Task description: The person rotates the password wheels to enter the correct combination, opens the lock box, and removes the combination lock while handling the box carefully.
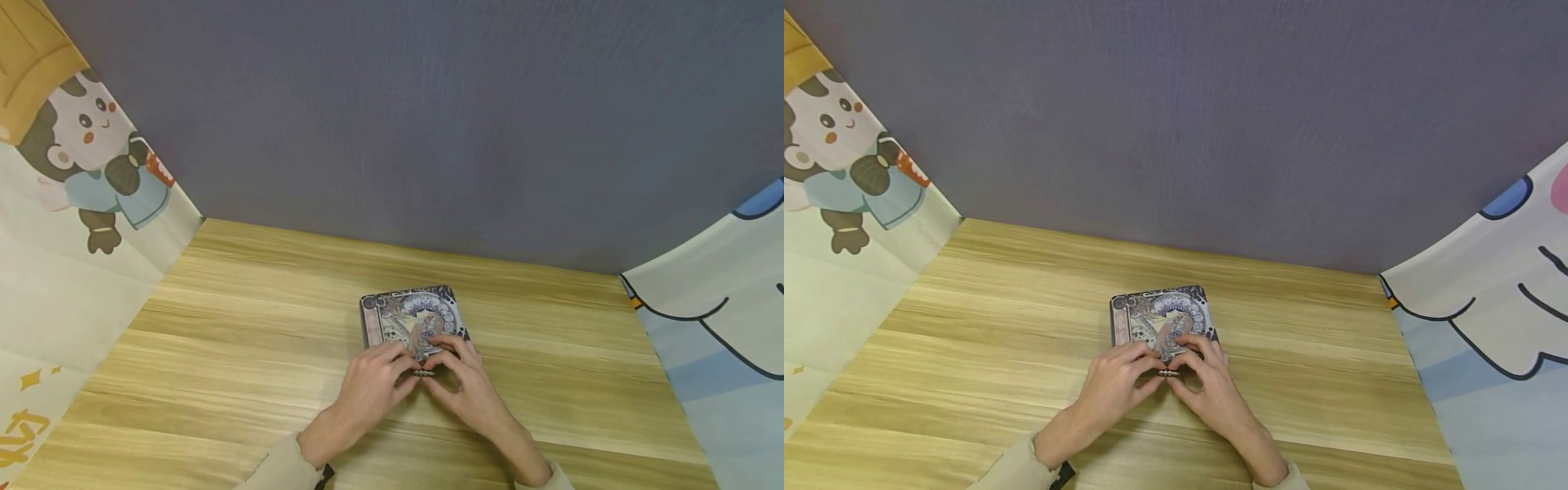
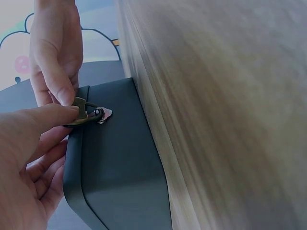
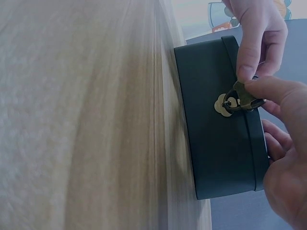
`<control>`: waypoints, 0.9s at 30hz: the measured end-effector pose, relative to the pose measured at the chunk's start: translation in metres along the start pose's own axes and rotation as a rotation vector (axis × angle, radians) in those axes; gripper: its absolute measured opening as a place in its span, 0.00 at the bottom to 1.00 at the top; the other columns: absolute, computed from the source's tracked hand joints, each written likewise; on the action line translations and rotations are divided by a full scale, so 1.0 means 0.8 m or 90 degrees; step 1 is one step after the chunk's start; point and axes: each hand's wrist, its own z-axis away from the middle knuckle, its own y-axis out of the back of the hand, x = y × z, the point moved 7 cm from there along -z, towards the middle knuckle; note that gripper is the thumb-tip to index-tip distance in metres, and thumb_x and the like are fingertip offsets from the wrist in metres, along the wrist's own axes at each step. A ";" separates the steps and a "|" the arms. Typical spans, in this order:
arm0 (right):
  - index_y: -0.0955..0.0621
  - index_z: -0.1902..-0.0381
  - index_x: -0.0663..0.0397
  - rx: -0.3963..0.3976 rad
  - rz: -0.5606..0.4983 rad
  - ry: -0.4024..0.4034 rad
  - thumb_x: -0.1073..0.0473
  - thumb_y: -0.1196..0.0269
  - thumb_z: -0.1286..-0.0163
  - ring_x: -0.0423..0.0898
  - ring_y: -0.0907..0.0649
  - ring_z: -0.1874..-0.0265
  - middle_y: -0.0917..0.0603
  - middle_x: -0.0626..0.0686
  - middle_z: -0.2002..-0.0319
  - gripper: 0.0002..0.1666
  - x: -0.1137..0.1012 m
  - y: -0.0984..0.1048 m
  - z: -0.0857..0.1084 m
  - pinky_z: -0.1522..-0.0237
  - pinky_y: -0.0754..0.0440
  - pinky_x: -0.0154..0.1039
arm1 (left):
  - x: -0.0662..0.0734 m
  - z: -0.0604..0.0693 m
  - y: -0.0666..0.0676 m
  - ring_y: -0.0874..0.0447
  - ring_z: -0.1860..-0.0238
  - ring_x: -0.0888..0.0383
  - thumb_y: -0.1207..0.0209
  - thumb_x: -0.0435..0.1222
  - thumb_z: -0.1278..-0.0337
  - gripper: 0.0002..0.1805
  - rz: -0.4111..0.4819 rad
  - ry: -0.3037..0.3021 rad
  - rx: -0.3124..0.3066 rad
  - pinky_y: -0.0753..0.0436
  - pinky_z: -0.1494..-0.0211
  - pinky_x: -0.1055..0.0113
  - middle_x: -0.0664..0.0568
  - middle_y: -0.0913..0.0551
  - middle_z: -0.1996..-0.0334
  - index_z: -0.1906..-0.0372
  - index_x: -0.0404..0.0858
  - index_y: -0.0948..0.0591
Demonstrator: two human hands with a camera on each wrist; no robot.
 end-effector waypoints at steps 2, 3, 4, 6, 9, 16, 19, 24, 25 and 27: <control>0.18 0.59 0.39 -0.001 0.000 -0.003 0.63 0.21 0.46 0.53 0.24 0.40 0.21 0.52 0.40 0.21 0.000 0.000 0.000 0.42 0.29 0.57 | 0.000 0.000 0.000 0.21 0.70 0.67 0.21 0.41 0.55 0.10 0.000 -0.001 0.001 0.20 0.66 0.77 0.62 0.16 0.67 0.66 0.47 0.10; 0.18 0.59 0.39 -0.002 0.000 -0.004 0.63 0.21 0.46 0.53 0.24 0.40 0.21 0.52 0.39 0.21 0.001 0.000 0.000 0.42 0.29 0.57 | 0.000 0.000 0.000 0.21 0.70 0.67 0.21 0.42 0.55 0.10 0.000 -0.001 0.001 0.20 0.66 0.77 0.62 0.16 0.67 0.66 0.47 0.10; 0.18 0.59 0.39 -0.003 -0.001 -0.006 0.63 0.21 0.46 0.53 0.24 0.40 0.21 0.51 0.39 0.21 0.001 0.000 0.000 0.42 0.29 0.57 | 0.000 0.000 -0.001 0.21 0.70 0.67 0.21 0.42 0.55 0.10 -0.001 -0.002 0.001 0.20 0.66 0.77 0.62 0.17 0.67 0.66 0.47 0.10; 0.18 0.60 0.39 -0.003 0.000 -0.007 0.62 0.21 0.46 0.53 0.24 0.40 0.21 0.51 0.39 0.21 0.001 0.000 0.000 0.42 0.29 0.57 | 0.000 0.001 -0.001 0.21 0.70 0.67 0.21 0.42 0.55 0.10 0.000 -0.003 0.001 0.20 0.66 0.77 0.62 0.17 0.67 0.66 0.47 0.10; 0.18 0.60 0.39 -0.003 0.002 -0.007 0.62 0.21 0.46 0.53 0.24 0.40 0.21 0.51 0.39 0.20 0.001 0.000 0.000 0.42 0.29 0.57 | 0.000 0.001 -0.002 0.21 0.70 0.67 0.21 0.42 0.55 0.11 -0.001 -0.004 0.002 0.20 0.67 0.77 0.62 0.17 0.67 0.66 0.47 0.10; 0.19 0.58 0.40 -0.001 0.004 -0.002 0.63 0.21 0.47 0.53 0.24 0.41 0.20 0.52 0.40 0.22 0.001 -0.001 0.000 0.43 0.29 0.57 | 0.000 0.001 -0.001 0.21 0.71 0.67 0.21 0.41 0.55 0.11 0.003 -0.005 0.007 0.20 0.67 0.78 0.62 0.17 0.68 0.66 0.47 0.10; 0.19 0.58 0.41 0.002 0.003 0.001 0.64 0.21 0.48 0.53 0.23 0.41 0.20 0.52 0.40 0.23 0.001 0.000 0.000 0.43 0.29 0.56 | 0.000 0.001 -0.001 0.22 0.71 0.67 0.21 0.41 0.55 0.10 0.007 -0.004 0.006 0.21 0.68 0.78 0.62 0.17 0.68 0.66 0.47 0.10; 0.19 0.59 0.41 0.002 0.001 0.000 0.64 0.21 0.48 0.54 0.23 0.41 0.20 0.52 0.40 0.22 0.001 -0.001 0.000 0.43 0.29 0.56 | 0.000 0.001 -0.001 0.22 0.71 0.67 0.20 0.41 0.56 0.10 0.009 -0.003 0.006 0.21 0.68 0.78 0.62 0.18 0.69 0.67 0.47 0.10; 0.19 0.60 0.41 0.002 0.001 -0.001 0.64 0.21 0.48 0.54 0.24 0.41 0.20 0.52 0.40 0.22 0.001 -0.001 0.000 0.43 0.29 0.56 | -0.001 0.001 -0.001 0.22 0.71 0.67 0.20 0.41 0.56 0.10 0.010 -0.003 0.007 0.21 0.68 0.78 0.62 0.18 0.69 0.67 0.47 0.10; 0.19 0.60 0.40 0.001 0.001 -0.003 0.64 0.21 0.48 0.54 0.24 0.41 0.20 0.52 0.40 0.22 0.001 -0.001 0.000 0.43 0.29 0.56 | -0.001 0.001 -0.001 0.22 0.71 0.67 0.20 0.41 0.56 0.11 0.011 -0.003 0.007 0.21 0.68 0.78 0.61 0.18 0.69 0.67 0.46 0.10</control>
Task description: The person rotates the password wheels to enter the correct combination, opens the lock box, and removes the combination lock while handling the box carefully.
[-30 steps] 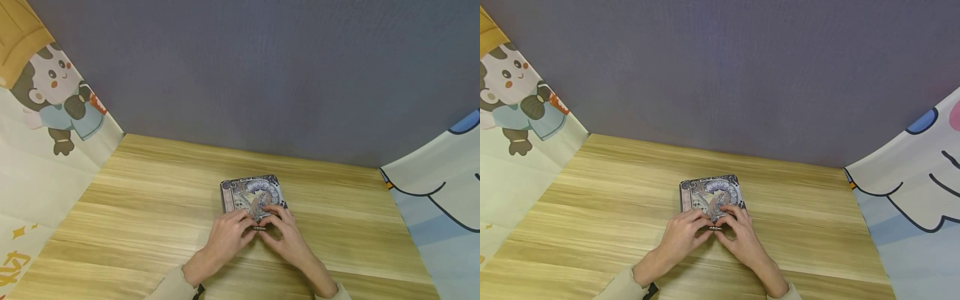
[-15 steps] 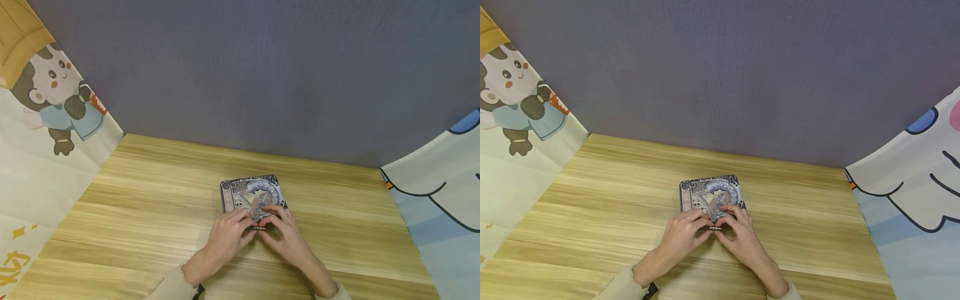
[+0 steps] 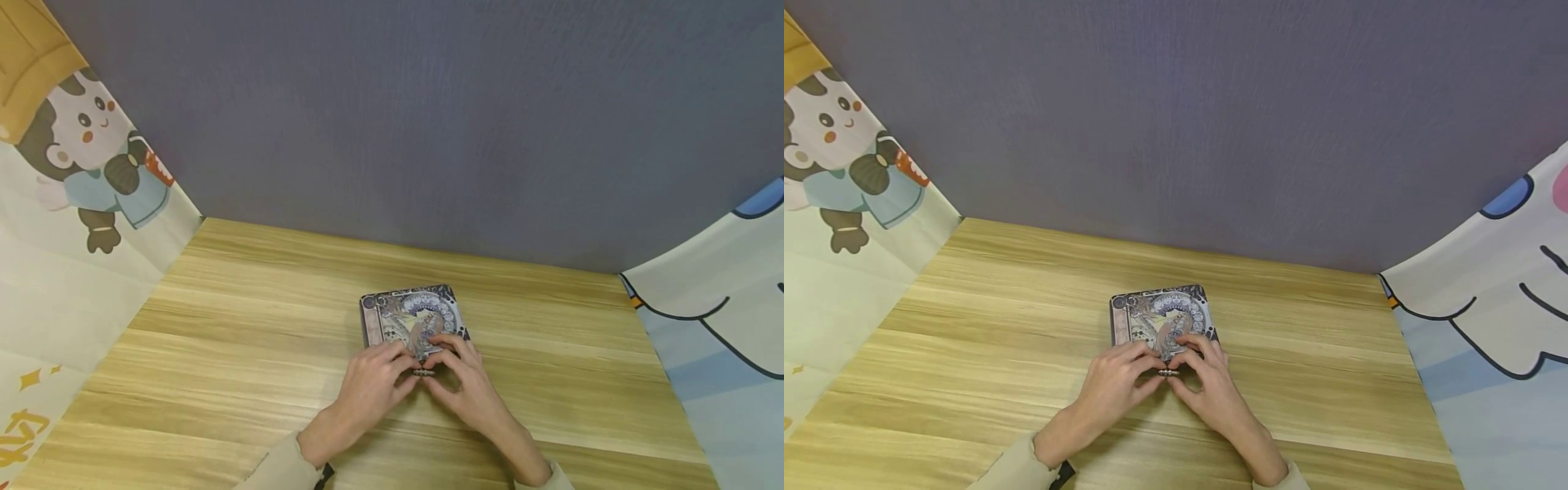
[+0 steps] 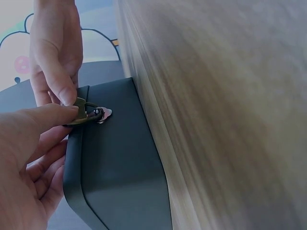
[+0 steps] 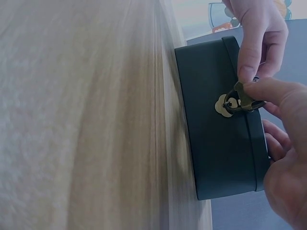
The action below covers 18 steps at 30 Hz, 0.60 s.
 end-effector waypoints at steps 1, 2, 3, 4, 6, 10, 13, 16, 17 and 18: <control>0.19 0.60 0.40 0.000 0.000 -0.001 0.64 0.21 0.48 0.54 0.24 0.41 0.20 0.52 0.40 0.22 0.000 0.000 0.000 0.43 0.29 0.56 | 0.000 0.000 0.000 0.22 0.71 0.67 0.20 0.40 0.56 0.11 0.000 0.000 -0.001 0.21 0.68 0.78 0.61 0.18 0.69 0.67 0.46 0.10; 0.19 0.60 0.40 0.000 0.001 -0.001 0.64 0.21 0.48 0.54 0.24 0.41 0.20 0.52 0.40 0.22 0.000 0.000 0.000 0.43 0.29 0.56 | 0.000 0.000 0.000 0.22 0.71 0.66 0.20 0.40 0.56 0.11 0.001 0.001 0.000 0.21 0.67 0.78 0.61 0.18 0.69 0.67 0.46 0.10; 0.19 0.60 0.40 -0.001 0.001 -0.002 0.64 0.21 0.48 0.54 0.24 0.40 0.20 0.52 0.40 0.22 0.000 0.000 0.000 0.43 0.29 0.56 | 0.000 0.000 0.000 0.22 0.71 0.66 0.20 0.40 0.57 0.11 0.001 0.000 0.000 0.21 0.67 0.78 0.61 0.18 0.69 0.67 0.46 0.10; 0.19 0.60 0.40 -0.001 0.001 -0.002 0.64 0.21 0.48 0.54 0.24 0.40 0.20 0.52 0.40 0.22 0.000 0.000 0.000 0.43 0.29 0.56 | 0.000 0.000 0.000 0.22 0.71 0.66 0.20 0.40 0.57 0.11 0.001 0.001 0.000 0.21 0.67 0.78 0.61 0.18 0.69 0.67 0.46 0.10; 0.18 0.60 0.40 -0.002 0.001 -0.004 0.63 0.21 0.47 0.53 0.24 0.40 0.20 0.51 0.39 0.22 0.000 0.000 0.001 0.42 0.29 0.56 | 0.000 0.000 0.000 0.22 0.71 0.66 0.20 0.40 0.56 0.11 -0.001 0.000 -0.001 0.21 0.67 0.78 0.61 0.18 0.69 0.67 0.46 0.10; 0.18 0.59 0.39 -0.004 -0.001 -0.006 0.63 0.21 0.47 0.53 0.24 0.40 0.21 0.51 0.39 0.21 0.001 0.000 0.001 0.43 0.30 0.57 | 0.001 0.000 0.001 0.22 0.70 0.67 0.21 0.41 0.55 0.10 -0.004 0.002 -0.006 0.20 0.67 0.77 0.62 0.17 0.68 0.66 0.47 0.10; 0.18 0.59 0.39 -0.006 -0.001 -0.008 0.63 0.21 0.46 0.53 0.24 0.40 0.21 0.51 0.39 0.21 0.001 0.000 0.001 0.43 0.30 0.57 | 0.001 0.000 0.001 0.21 0.70 0.67 0.21 0.41 0.54 0.10 -0.007 0.003 -0.008 0.20 0.67 0.77 0.62 0.17 0.68 0.66 0.47 0.10; 0.18 0.59 0.39 -0.009 -0.002 -0.010 0.63 0.21 0.46 0.53 0.24 0.40 0.21 0.51 0.39 0.21 0.002 0.000 0.000 0.43 0.30 0.57 | 0.001 0.000 0.001 0.21 0.70 0.67 0.21 0.41 0.54 0.10 -0.007 0.004 -0.010 0.20 0.66 0.77 0.62 0.17 0.68 0.66 0.47 0.10; 0.18 0.59 0.39 -0.009 -0.003 -0.011 0.63 0.21 0.46 0.53 0.24 0.40 0.21 0.51 0.39 0.21 0.002 0.000 0.000 0.43 0.30 0.57 | 0.000 0.000 0.001 0.21 0.70 0.67 0.21 0.41 0.54 0.10 -0.007 0.004 -0.010 0.20 0.66 0.77 0.62 0.17 0.68 0.66 0.47 0.10; 0.18 0.59 0.39 -0.010 -0.003 -0.012 0.63 0.21 0.46 0.53 0.24 0.40 0.21 0.51 0.39 0.21 0.002 0.000 0.000 0.43 0.30 0.57 | 0.000 0.000 0.001 0.21 0.70 0.67 0.21 0.41 0.55 0.10 -0.006 0.004 -0.010 0.20 0.66 0.77 0.62 0.17 0.68 0.66 0.47 0.10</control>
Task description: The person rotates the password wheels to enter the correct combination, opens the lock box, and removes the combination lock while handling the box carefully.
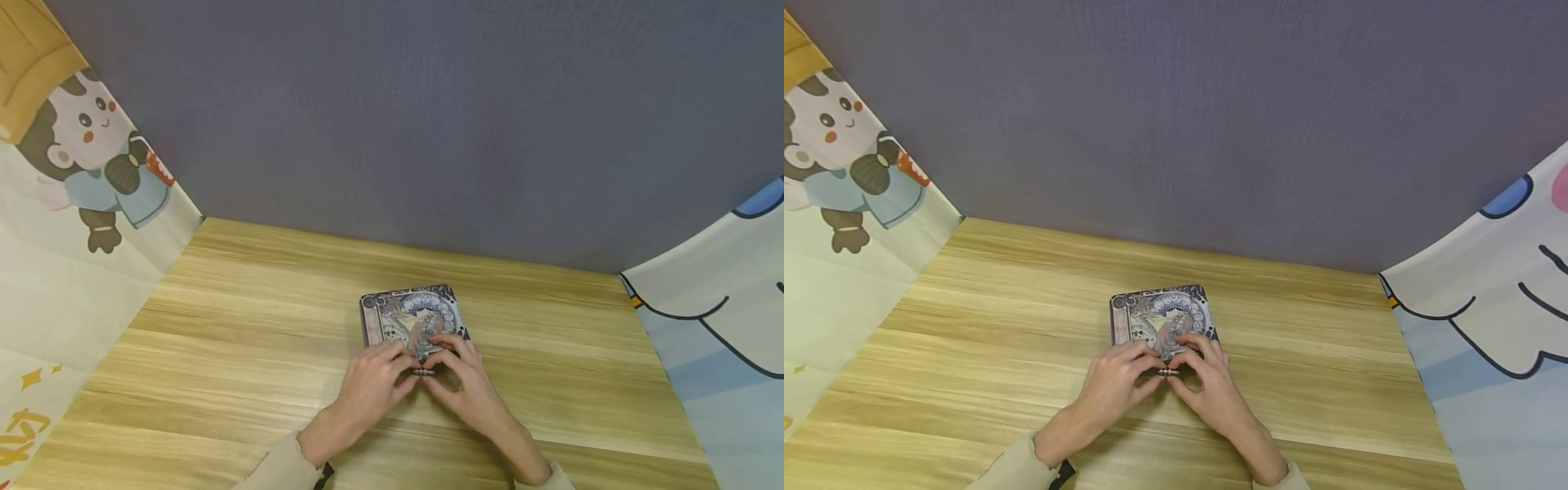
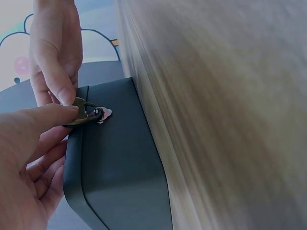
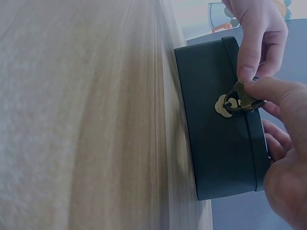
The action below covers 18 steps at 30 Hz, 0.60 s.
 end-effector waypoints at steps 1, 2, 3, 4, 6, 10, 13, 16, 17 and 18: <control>0.18 0.59 0.39 -0.001 -0.001 0.000 0.63 0.21 0.46 0.53 0.24 0.39 0.21 0.51 0.39 0.21 0.000 0.000 0.000 0.43 0.30 0.57 | 0.000 0.000 0.000 0.21 0.70 0.67 0.21 0.41 0.54 0.10 -0.001 0.000 0.000 0.20 0.66 0.77 0.62 0.17 0.68 0.66 0.47 0.10; 0.18 0.59 0.39 -0.001 -0.001 0.000 0.63 0.21 0.46 0.53 0.24 0.39 0.21 0.51 0.39 0.21 0.000 0.000 0.000 0.43 0.30 0.57 | 0.000 0.000 0.000 0.21 0.70 0.67 0.21 0.41 0.55 0.10 0.000 -0.001 0.001 0.20 0.66 0.77 0.62 0.17 0.68 0.66 0.47 0.10; 0.18 0.59 0.39 -0.001 -0.002 -0.001 0.63 0.21 0.46 0.53 0.24 0.39 0.21 0.51 0.39 0.21 0.000 0.000 -0.001 0.42 0.30 0.57 | 0.000 0.000 0.001 0.21 0.70 0.67 0.21 0.41 0.55 0.10 0.000 -0.001 0.002 0.19 0.66 0.77 0.62 0.17 0.67 0.66 0.47 0.10; 0.18 0.59 0.39 -0.001 -0.001 0.000 0.63 0.21 0.46 0.53 0.24 0.39 0.21 0.51 0.39 0.21 0.000 0.000 -0.001 0.42 0.30 0.57 | 0.000 0.000 0.000 0.21 0.70 0.67 0.21 0.41 0.54 0.10 -0.001 -0.001 0.001 0.20 0.66 0.77 0.62 0.17 0.67 0.66 0.47 0.10; 0.18 0.59 0.39 -0.001 -0.001 -0.002 0.63 0.21 0.46 0.53 0.24 0.39 0.21 0.51 0.39 0.21 -0.001 0.000 0.000 0.42 0.30 0.56 | 0.000 0.000 0.000 0.21 0.70 0.67 0.21 0.41 0.54 0.10 -0.002 -0.001 -0.001 0.20 0.66 0.77 0.62 0.17 0.67 0.66 0.47 0.10; 0.18 0.59 0.39 -0.003 -0.002 -0.007 0.63 0.21 0.45 0.53 0.25 0.39 0.21 0.51 0.38 0.21 0.000 -0.001 0.000 0.42 0.30 0.57 | 0.000 0.000 0.000 0.21 0.70 0.67 0.21 0.41 0.54 0.10 -0.004 0.000 -0.003 0.20 0.67 0.77 0.62 0.17 0.68 0.65 0.47 0.10; 0.18 0.59 0.39 -0.007 -0.003 -0.012 0.63 0.21 0.45 0.53 0.25 0.39 0.21 0.51 0.38 0.20 0.000 0.000 0.000 0.41 0.30 0.57 | 0.000 0.000 0.000 0.22 0.70 0.67 0.21 0.41 0.54 0.10 -0.006 0.000 -0.004 0.21 0.67 0.78 0.62 0.17 0.68 0.65 0.47 0.10; 0.18 0.59 0.39 -0.010 -0.003 -0.015 0.63 0.21 0.45 0.52 0.25 0.39 0.21 0.51 0.38 0.20 0.001 0.000 0.000 0.40 0.31 0.58 | 0.000 0.000 -0.001 0.22 0.70 0.67 0.21 0.42 0.54 0.10 -0.007 0.000 -0.005 0.21 0.67 0.78 0.62 0.17 0.68 0.65 0.47 0.10; 0.18 0.59 0.39 -0.010 -0.002 -0.015 0.63 0.21 0.45 0.52 0.25 0.39 0.21 0.51 0.38 0.21 0.001 0.000 0.000 0.40 0.31 0.58 | 0.000 0.000 -0.001 0.22 0.70 0.67 0.21 0.42 0.54 0.10 -0.007 0.000 -0.006 0.21 0.67 0.78 0.62 0.17 0.68 0.65 0.47 0.10; 0.18 0.59 0.39 -0.011 -0.002 -0.016 0.63 0.21 0.45 0.52 0.25 0.39 0.21 0.50 0.38 0.21 0.001 0.000 0.000 0.40 0.31 0.58 | -0.001 0.000 -0.001 0.22 0.70 0.67 0.21 0.42 0.54 0.10 -0.007 0.000 -0.006 0.21 0.68 0.78 0.62 0.17 0.68 0.65 0.47 0.10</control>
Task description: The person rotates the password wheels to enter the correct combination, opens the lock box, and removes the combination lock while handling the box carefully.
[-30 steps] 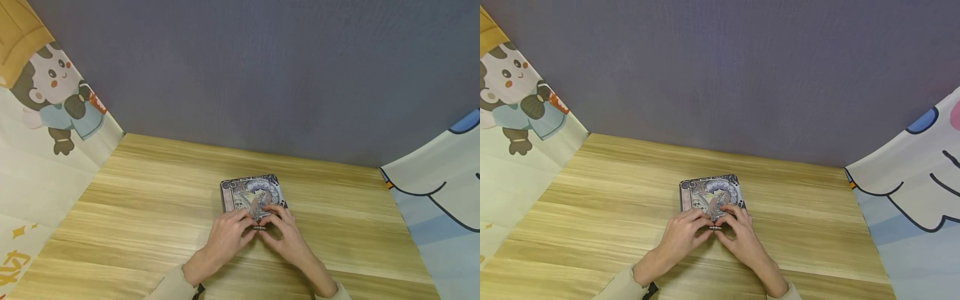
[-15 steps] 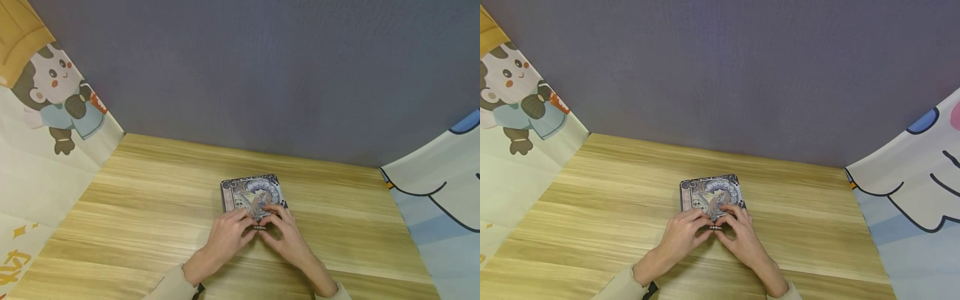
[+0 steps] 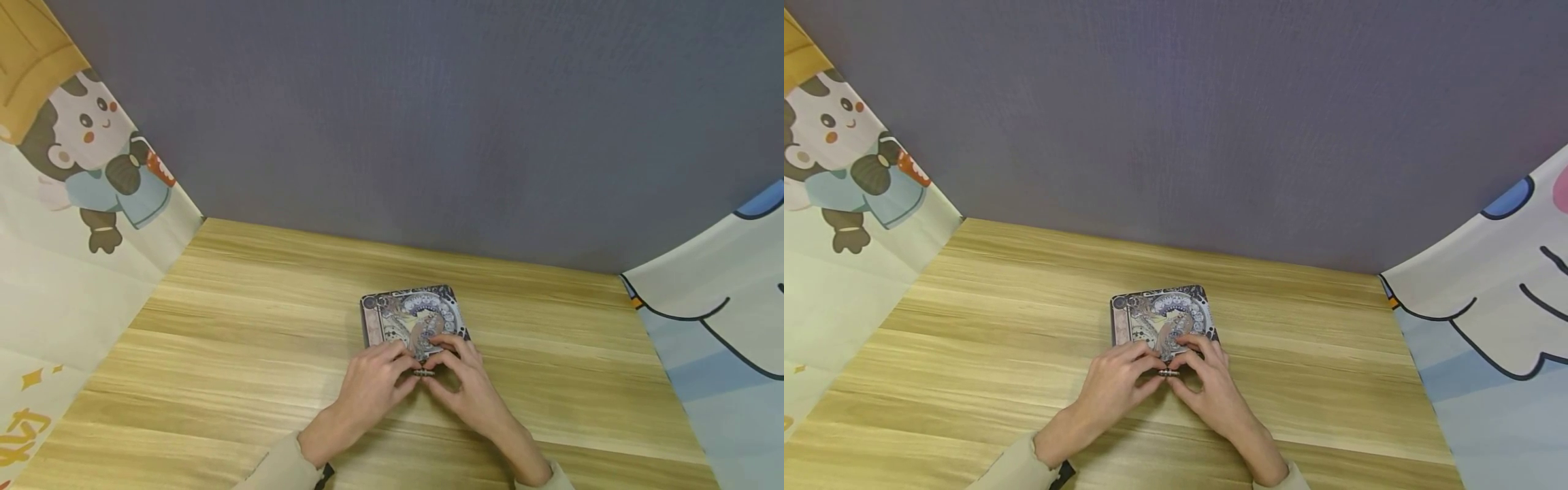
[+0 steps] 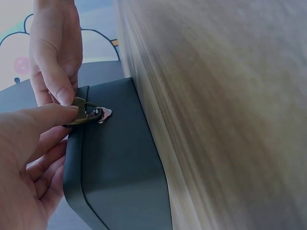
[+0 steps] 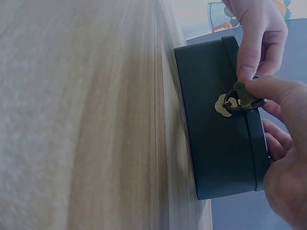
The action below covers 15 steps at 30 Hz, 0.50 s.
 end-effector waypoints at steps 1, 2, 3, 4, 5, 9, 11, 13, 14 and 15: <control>0.18 0.59 0.39 0.001 0.000 0.002 0.63 0.21 0.45 0.52 0.25 0.39 0.21 0.51 0.38 0.21 0.000 0.000 0.000 0.40 0.31 0.58 | 0.000 0.000 0.000 0.22 0.70 0.67 0.21 0.42 0.54 0.10 0.001 0.000 0.001 0.21 0.68 0.78 0.62 0.17 0.68 0.65 0.47 0.10; 0.18 0.59 0.39 0.003 0.000 0.002 0.63 0.21 0.45 0.53 0.25 0.39 0.21 0.51 0.38 0.21 -0.001 0.000 0.000 0.40 0.30 0.58 | 0.000 0.000 0.000 0.22 0.70 0.67 0.21 0.42 0.54 0.10 0.002 0.001 0.001 0.21 0.68 0.78 0.62 0.17 0.68 0.65 0.47 0.10; 0.18 0.59 0.39 0.004 0.000 0.004 0.63 0.21 0.45 0.53 0.25 0.39 0.21 0.51 0.39 0.21 -0.001 0.000 0.000 0.41 0.30 0.58 | 0.000 0.000 0.000 0.22 0.70 0.67 0.21 0.42 0.54 0.10 0.002 0.001 0.001 0.21 0.68 0.77 0.62 0.17 0.68 0.65 0.48 0.10; 0.18 0.59 0.39 0.005 0.000 0.004 0.63 0.21 0.45 0.53 0.25 0.39 0.21 0.51 0.38 0.21 -0.001 0.000 0.000 0.41 0.30 0.58 | 0.000 0.000 0.000 0.22 0.70 0.67 0.21 0.42 0.54 0.10 0.003 0.002 0.002 0.21 0.68 0.77 0.62 0.17 0.68 0.65 0.48 0.10; 0.18 0.59 0.39 0.006 -0.001 0.005 0.63 0.21 0.45 0.53 0.25 0.39 0.21 0.51 0.38 0.21 -0.001 0.000 0.000 0.41 0.30 0.58 | -0.001 0.000 -0.001 0.21 0.70 0.67 0.21 0.42 0.54 0.10 0.002 0.002 0.001 0.21 0.68 0.77 0.62 0.17 0.68 0.65 0.48 0.10; 0.18 0.59 0.39 0.007 -0.004 0.006 0.63 0.21 0.45 0.53 0.24 0.39 0.21 0.50 0.39 0.20 -0.001 0.000 0.000 0.41 0.30 0.59 | 0.000 0.000 0.000 0.21 0.70 0.67 0.21 0.41 0.54 0.10 0.001 0.003 0.000 0.20 0.67 0.77 0.62 0.17 0.67 0.65 0.48 0.10; 0.18 0.59 0.39 0.007 -0.004 0.008 0.63 0.21 0.45 0.53 0.24 0.39 0.21 0.50 0.39 0.21 -0.001 0.000 0.000 0.42 0.30 0.59 | 0.000 -0.001 0.000 0.21 0.70 0.67 0.21 0.41 0.54 0.10 0.003 0.004 0.000 0.20 0.67 0.77 0.62 0.17 0.67 0.65 0.47 0.10; 0.18 0.59 0.39 0.008 -0.004 0.009 0.63 0.21 0.45 0.53 0.24 0.39 0.21 0.50 0.39 0.21 -0.001 0.000 0.000 0.42 0.30 0.59 | 0.000 -0.001 0.000 0.21 0.70 0.67 0.21 0.41 0.54 0.10 0.005 0.005 -0.001 0.20 0.67 0.77 0.62 0.17 0.67 0.65 0.47 0.10; 0.18 0.59 0.39 0.008 -0.004 0.010 0.63 0.21 0.45 0.53 0.24 0.39 0.21 0.50 0.39 0.21 -0.001 0.000 0.000 0.42 0.30 0.59 | 0.000 -0.001 0.000 0.21 0.70 0.67 0.21 0.41 0.54 0.10 0.006 0.005 -0.001 0.20 0.67 0.77 0.62 0.17 0.67 0.65 0.47 0.10; 0.18 0.59 0.39 0.009 -0.005 0.010 0.63 0.21 0.45 0.53 0.24 0.39 0.21 0.50 0.39 0.21 -0.001 0.000 0.000 0.42 0.30 0.59 | 0.000 -0.001 0.000 0.21 0.70 0.67 0.21 0.41 0.54 0.10 0.006 0.005 -0.001 0.20 0.67 0.77 0.62 0.17 0.67 0.65 0.47 0.10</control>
